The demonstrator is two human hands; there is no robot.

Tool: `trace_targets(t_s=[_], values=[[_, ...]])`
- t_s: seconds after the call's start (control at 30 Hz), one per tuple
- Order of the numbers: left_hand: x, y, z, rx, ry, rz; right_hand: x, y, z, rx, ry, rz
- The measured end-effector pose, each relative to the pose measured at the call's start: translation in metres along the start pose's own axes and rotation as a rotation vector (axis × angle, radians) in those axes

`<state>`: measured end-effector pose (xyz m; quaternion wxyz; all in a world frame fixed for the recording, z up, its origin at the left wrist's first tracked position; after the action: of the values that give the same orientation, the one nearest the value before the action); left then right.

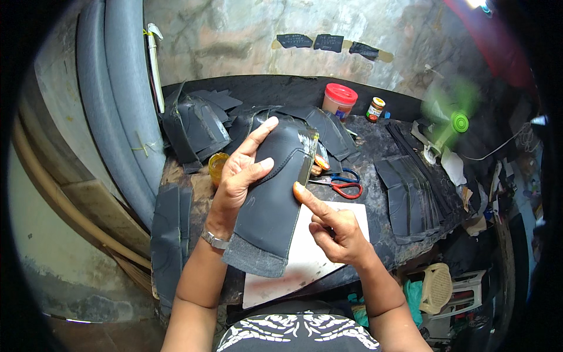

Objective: The person repeatedly applies a brown adhesive from a small jar onto the edges of black leather pieces using a brush. They spread the glue along seams, flip the pieces, and inspect the coated edges before setting them aside on the workbench.

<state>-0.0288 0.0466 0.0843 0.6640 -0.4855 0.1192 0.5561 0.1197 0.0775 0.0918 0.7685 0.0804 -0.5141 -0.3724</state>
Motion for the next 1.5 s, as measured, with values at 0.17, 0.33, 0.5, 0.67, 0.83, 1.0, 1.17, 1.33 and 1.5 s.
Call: trace_targets(t_s=[0.17,0.33,0.5,0.67,0.83,1.0,1.17,1.33,1.5], values=[[0.0,0.008,0.002,-0.028,-0.071,0.075,0.011,-0.003,-0.005,-0.048,0.103,-0.146],[0.003,0.014,0.006,-0.023,-0.069,0.041,0.015,-0.012,-0.01,-0.012,0.167,-0.273],[0.008,0.016,0.005,-0.021,-0.033,-0.025,0.019,-0.023,-0.018,-0.044,0.249,-0.598],[0.005,0.023,0.008,-0.054,-0.052,0.063,0.018,-0.034,-0.023,0.034,0.319,-0.634],[-0.008,0.021,0.009,-0.042,-0.156,0.302,0.02,0.001,-0.014,0.172,0.235,0.265],[-0.012,0.007,0.005,-0.027,-0.139,0.302,-0.027,0.049,0.024,-0.032,-0.219,0.308],[-0.014,-0.002,0.003,-0.018,-0.11,0.213,-0.018,0.045,0.046,-0.092,0.024,-0.191],[-0.016,-0.002,0.003,-0.013,-0.127,0.203,-0.012,0.035,0.036,-0.123,0.135,-0.471],[-0.011,0.0,0.005,-0.005,-0.129,0.176,0.004,0.026,0.025,-0.149,0.23,-0.675]])
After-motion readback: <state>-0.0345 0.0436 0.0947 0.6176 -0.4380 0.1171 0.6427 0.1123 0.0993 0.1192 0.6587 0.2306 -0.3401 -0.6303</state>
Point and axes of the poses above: each hand's wrist, its own z-axis towards the middle knuckle, its own y-axis out of the back of the hand, x = y × z, the point moved 10 cm from there along z, towards the middle knuckle, and after that the axes turned 9 degrees about -y, right-handed, at the moved point
